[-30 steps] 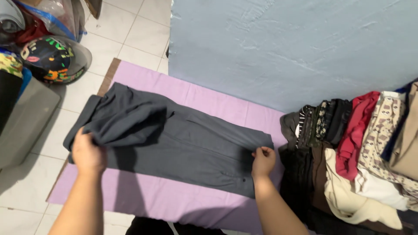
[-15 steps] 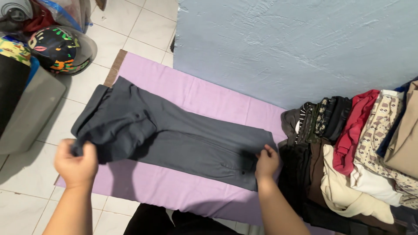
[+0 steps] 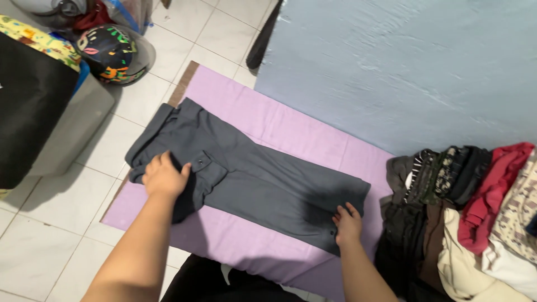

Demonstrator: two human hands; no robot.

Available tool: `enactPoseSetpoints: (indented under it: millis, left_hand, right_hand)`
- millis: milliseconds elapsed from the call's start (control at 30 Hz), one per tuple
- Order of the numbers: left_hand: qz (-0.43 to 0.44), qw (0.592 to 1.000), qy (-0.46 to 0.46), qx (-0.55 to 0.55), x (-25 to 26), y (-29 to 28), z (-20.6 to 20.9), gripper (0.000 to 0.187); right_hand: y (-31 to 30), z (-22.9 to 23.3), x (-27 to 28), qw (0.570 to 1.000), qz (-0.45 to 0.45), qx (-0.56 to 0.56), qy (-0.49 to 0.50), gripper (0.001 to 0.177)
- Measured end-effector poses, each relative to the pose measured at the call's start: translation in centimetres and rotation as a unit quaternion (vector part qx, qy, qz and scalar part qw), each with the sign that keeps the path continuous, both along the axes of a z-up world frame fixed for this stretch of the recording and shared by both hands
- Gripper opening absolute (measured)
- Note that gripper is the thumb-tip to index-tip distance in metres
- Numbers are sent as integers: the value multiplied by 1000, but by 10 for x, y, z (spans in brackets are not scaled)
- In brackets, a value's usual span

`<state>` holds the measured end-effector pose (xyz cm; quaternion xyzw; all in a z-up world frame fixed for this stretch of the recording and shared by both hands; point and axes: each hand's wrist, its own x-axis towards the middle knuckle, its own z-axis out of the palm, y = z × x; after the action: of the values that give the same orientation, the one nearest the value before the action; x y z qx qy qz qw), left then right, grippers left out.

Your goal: The person takes a pair of pants from a stack of folded clothes, unfolds and flattens them on a surface by hand, and folds them.

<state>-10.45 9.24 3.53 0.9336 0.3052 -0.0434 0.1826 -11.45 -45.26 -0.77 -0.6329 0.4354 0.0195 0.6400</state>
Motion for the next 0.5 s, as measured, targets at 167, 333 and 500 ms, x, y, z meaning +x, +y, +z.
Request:
enactPoseSetpoints:
  millis: [167, 333, 500]
  left_hand:
    - [47, 995, 82, -29, 29, 7, -1, 74]
    - [45, 994, 6, -104, 17, 21, 6, 49]
    - [57, 990, -12, -131, -19, 39, -8, 52]
  right_hand:
    - [0, -4, 4, 999, -12, -35, -10, 54]
    - [5, 3, 4, 994, -47, -66, -78, 63]
    - [8, 9, -11, 992, -70, -57, -86, 71]
